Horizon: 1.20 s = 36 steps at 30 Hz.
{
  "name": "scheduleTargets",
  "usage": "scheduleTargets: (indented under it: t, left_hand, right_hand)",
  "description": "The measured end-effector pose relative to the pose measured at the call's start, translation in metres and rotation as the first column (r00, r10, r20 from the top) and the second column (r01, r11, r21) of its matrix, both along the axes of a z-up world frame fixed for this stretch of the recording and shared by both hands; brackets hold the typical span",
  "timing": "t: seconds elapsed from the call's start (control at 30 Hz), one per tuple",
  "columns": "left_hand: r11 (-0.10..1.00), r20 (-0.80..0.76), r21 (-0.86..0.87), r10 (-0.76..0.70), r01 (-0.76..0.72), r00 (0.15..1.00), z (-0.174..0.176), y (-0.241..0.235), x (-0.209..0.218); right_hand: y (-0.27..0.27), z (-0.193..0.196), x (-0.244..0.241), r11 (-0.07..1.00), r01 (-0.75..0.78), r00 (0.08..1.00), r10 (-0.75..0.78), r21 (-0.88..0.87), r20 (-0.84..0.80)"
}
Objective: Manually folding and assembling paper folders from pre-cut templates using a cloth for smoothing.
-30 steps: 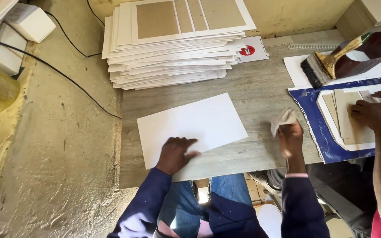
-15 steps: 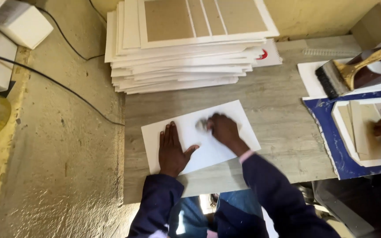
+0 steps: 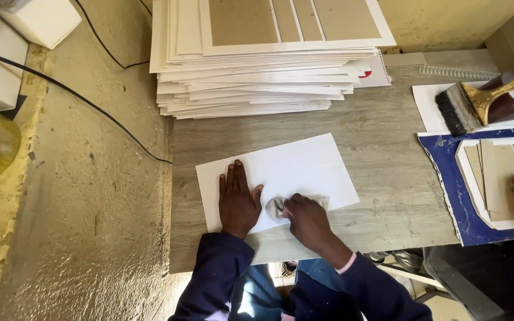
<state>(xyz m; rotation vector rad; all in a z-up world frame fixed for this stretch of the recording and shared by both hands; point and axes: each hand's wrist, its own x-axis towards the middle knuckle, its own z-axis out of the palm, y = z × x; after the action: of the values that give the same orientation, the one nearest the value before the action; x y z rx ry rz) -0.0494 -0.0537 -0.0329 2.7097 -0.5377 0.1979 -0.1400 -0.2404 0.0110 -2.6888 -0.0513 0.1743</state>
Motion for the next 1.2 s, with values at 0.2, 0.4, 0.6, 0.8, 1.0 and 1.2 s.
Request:
scheduleTargets:
  t: [0.2,0.4,0.6,0.8,1.0,1.2]
  left_hand:
    - [0.999,-0.012,-0.040,-0.023,0.022,1.000,-0.003,0.003,0.000]
    - [0.969,-0.098,-0.244,-0.001,-0.023,0.995,-0.005,0.004,0.006]
    - [0.951,-0.128,-0.308,-0.021,-0.020,0.991,-0.002,0.006,0.006]
    - [0.964,-0.074,-0.264,-0.032,0.011,0.997,-0.013,0.006,0.004]
    - [0.985,-0.050,-0.169,-0.026,0.017,0.998,0.002,0.005,0.003]
    - [0.988,-0.065,-0.152,-0.029,0.019,0.997,0.004,0.002,-0.002]
  right_hand:
    - [-0.008,-0.041,0.147,0.977,0.178,0.983,-0.171,-0.114,0.065]
    - [0.023,-0.028,0.101,0.996,0.052,0.983,-0.039,-0.066,0.181]
    - [0.037,-0.016,0.005,0.994,-0.085,0.985,0.094,-0.070,0.143]
    - [0.040,-0.041,0.158,0.974,0.083,0.985,-0.048,-0.213,0.166]
    - [-0.039,-0.071,0.122,0.979,0.185,0.941,-0.151,-0.086,0.303]
    - [-0.139,-0.055,0.068,0.791,0.610,0.764,-0.603,0.045,0.230]
